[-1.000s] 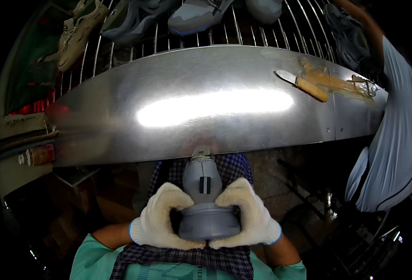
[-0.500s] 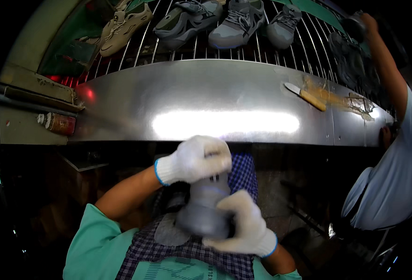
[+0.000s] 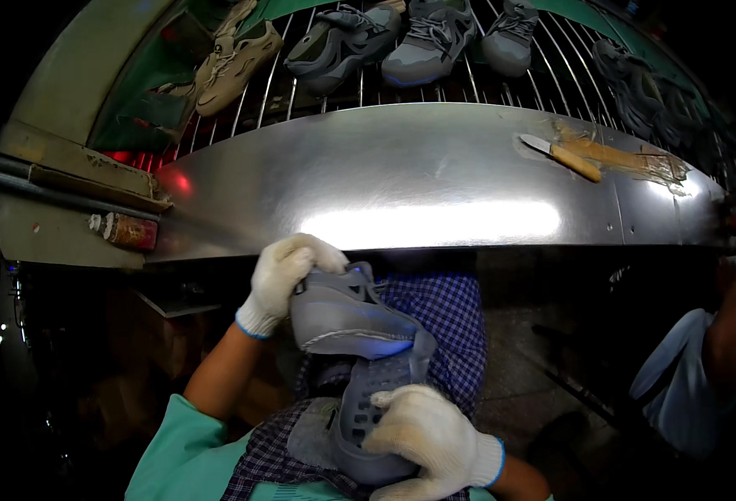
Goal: The person processes shoes on a factory line, picking up grey shoes from a conveyor, using a small blade to trim or clean the soles and edges, and placing them back onto the belt.
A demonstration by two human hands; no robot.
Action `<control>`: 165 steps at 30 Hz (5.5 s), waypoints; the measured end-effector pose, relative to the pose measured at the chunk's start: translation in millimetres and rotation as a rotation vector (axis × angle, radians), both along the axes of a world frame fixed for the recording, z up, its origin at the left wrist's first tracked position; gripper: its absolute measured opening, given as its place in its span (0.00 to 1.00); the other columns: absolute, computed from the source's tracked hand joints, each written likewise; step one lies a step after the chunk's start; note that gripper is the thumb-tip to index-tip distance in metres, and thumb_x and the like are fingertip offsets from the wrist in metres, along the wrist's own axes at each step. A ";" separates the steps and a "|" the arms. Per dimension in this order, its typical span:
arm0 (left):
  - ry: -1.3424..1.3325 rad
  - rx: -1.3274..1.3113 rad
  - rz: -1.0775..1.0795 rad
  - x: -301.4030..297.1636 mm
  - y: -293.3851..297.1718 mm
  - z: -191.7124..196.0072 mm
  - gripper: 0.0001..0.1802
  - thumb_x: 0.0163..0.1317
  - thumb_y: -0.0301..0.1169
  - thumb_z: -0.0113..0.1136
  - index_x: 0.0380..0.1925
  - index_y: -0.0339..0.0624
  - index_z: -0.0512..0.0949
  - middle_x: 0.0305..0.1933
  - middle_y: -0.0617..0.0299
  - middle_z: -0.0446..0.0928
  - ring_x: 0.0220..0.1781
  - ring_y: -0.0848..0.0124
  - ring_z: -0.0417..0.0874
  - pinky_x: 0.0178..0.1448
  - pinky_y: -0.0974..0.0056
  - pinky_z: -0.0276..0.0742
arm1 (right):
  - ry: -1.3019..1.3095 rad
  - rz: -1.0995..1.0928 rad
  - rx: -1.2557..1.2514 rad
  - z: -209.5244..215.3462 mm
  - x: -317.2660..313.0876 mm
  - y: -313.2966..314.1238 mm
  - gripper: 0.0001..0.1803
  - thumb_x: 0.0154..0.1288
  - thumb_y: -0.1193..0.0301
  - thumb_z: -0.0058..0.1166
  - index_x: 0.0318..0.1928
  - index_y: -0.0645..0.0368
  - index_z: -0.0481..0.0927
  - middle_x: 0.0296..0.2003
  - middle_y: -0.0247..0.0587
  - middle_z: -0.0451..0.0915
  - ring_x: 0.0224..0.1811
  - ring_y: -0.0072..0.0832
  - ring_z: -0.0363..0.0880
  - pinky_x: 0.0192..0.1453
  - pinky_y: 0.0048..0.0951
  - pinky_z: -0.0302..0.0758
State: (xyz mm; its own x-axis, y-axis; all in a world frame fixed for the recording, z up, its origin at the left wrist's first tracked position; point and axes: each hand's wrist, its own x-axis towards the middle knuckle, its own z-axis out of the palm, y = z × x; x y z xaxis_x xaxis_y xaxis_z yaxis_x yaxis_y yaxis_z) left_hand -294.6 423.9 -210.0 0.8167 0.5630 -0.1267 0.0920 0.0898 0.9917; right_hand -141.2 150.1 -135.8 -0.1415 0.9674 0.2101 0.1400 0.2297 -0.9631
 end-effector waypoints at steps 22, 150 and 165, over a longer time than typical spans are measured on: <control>-0.203 0.195 -0.244 -50.7 -110.4 46.2 0.13 0.57 0.35 0.78 0.34 0.45 0.81 0.50 0.53 0.86 0.63 0.49 0.87 0.75 0.39 0.76 | -0.434 0.032 -0.212 31.9 62.0 -11.3 0.13 0.61 0.60 0.73 0.28 0.52 0.85 0.52 0.37 0.85 0.64 0.44 0.80 0.62 0.51 0.80; -0.266 0.253 -0.038 -130.7 -87.8 19.0 0.44 0.63 0.36 0.81 0.73 0.39 0.66 0.69 0.26 0.76 0.69 0.42 0.84 0.69 0.46 0.83 | -0.459 -0.670 -0.387 -52.4 89.7 -5.5 0.20 0.74 0.72 0.57 0.64 0.66 0.80 0.63 0.49 0.82 0.65 0.38 0.82 0.72 0.37 0.78; 0.707 0.181 -0.486 -108.6 14.2 86.8 0.44 0.63 0.56 0.74 0.70 0.36 0.77 0.69 0.43 0.82 0.70 0.48 0.84 0.75 0.51 0.79 | -0.268 -0.665 0.051 20.8 5.2 12.6 0.19 0.45 0.83 0.67 0.40 0.55 0.86 0.61 0.54 0.76 0.52 0.43 0.85 0.52 0.41 0.86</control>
